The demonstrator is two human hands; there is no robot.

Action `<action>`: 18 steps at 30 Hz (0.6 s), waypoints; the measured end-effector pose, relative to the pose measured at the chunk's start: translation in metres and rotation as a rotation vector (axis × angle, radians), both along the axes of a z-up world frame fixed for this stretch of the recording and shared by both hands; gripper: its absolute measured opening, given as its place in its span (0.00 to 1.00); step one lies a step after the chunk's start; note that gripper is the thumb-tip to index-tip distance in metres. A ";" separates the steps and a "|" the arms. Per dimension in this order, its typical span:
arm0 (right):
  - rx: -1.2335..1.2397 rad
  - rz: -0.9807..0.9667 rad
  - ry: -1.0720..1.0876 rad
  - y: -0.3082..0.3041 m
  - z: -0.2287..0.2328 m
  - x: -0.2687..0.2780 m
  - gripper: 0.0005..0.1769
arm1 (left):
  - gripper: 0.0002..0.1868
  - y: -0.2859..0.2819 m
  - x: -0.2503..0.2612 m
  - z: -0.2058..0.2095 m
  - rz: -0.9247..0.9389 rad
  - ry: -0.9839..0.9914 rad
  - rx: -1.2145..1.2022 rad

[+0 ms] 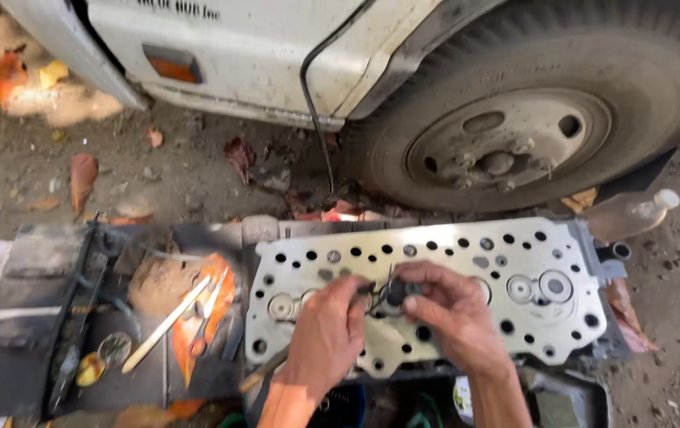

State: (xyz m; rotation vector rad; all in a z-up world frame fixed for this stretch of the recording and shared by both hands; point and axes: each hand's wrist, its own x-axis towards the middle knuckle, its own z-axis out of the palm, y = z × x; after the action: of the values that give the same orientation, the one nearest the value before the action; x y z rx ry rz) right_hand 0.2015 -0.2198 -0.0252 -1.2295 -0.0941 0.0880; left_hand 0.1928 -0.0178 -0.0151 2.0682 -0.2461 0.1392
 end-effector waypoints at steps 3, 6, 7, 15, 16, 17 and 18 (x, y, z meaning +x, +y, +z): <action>-0.091 -0.091 0.055 -0.007 -0.013 -0.001 0.18 | 0.12 -0.018 0.006 -0.022 -0.009 -0.005 0.158; -0.091 -0.053 0.014 -0.018 -0.013 0.000 0.18 | 0.05 -0.037 -0.001 -0.031 -0.079 -0.020 0.232; -0.087 -0.054 -0.002 -0.020 -0.015 0.003 0.18 | 0.05 -0.038 0.004 -0.029 -0.076 -0.036 0.237; 0.051 -0.126 -0.077 -0.043 -0.006 -0.010 0.15 | 0.27 -0.049 0.006 -0.012 -0.161 0.018 0.183; 0.053 -0.128 -0.082 -0.044 -0.005 -0.009 0.15 | 0.27 -0.048 0.008 -0.012 -0.162 0.013 0.186; 0.037 -0.132 -0.070 -0.044 -0.004 -0.011 0.16 | 0.27 -0.047 0.007 -0.012 -0.153 0.087 0.209; 0.021 -0.135 -0.059 -0.045 -0.004 -0.012 0.17 | 0.27 -0.046 0.007 -0.013 -0.144 0.162 0.233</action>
State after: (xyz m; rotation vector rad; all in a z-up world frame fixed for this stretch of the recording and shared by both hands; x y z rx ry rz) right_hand 0.1896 -0.2651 -0.0296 -1.2143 -0.0623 -0.0667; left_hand 0.1995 -0.0641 -0.0277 2.2697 -0.3233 -0.1512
